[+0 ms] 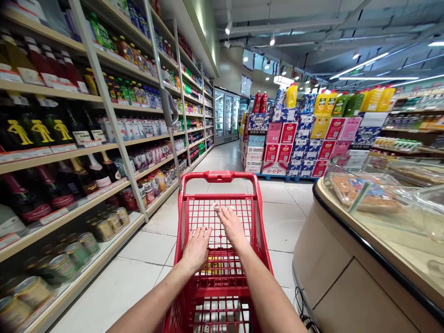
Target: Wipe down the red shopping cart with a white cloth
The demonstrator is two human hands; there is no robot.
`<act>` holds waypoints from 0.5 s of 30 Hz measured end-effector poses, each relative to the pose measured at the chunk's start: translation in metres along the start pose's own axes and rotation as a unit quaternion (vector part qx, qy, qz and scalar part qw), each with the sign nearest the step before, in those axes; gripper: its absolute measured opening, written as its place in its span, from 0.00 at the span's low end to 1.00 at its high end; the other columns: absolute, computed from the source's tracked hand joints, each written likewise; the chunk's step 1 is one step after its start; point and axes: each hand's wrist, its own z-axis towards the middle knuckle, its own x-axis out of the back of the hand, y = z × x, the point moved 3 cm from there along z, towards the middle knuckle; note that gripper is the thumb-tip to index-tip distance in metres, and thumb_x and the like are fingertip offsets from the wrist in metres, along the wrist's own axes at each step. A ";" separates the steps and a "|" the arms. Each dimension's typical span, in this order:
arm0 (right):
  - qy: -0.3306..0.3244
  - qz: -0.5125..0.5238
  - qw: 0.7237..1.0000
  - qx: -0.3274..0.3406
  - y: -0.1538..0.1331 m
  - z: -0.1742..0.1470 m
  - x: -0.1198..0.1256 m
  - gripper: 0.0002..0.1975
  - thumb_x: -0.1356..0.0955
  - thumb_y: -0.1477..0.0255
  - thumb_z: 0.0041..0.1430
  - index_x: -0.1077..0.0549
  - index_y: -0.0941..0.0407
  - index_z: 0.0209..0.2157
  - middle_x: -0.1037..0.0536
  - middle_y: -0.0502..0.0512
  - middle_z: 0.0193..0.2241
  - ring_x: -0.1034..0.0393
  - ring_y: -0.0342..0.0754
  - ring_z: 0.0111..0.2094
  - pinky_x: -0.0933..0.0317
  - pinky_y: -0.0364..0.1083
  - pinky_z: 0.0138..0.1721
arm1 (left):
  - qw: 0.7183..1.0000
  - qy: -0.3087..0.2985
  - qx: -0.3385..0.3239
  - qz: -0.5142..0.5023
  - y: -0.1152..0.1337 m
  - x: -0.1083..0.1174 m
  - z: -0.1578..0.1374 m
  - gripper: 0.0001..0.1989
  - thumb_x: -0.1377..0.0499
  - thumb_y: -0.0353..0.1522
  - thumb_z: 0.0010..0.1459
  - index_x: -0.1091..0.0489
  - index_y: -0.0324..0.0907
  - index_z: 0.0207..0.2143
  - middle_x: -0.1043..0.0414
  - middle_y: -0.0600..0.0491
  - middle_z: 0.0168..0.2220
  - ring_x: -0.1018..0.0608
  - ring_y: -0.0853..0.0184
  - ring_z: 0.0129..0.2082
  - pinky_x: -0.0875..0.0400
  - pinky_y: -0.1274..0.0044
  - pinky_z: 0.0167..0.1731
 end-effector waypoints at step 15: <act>0.017 0.022 0.999 -0.025 -0.012 -0.014 0.005 0.26 0.47 0.85 0.54 0.34 0.50 0.48 0.34 0.49 0.51 0.48 0.46 0.55 0.43 0.52 0.51 | 1.000 -0.010 0.004 -0.007 0.000 0.003 0.000 0.33 0.53 0.22 0.46 0.52 0.35 0.57 0.52 0.43 0.60 0.48 0.57 0.59 0.55 0.62 0.56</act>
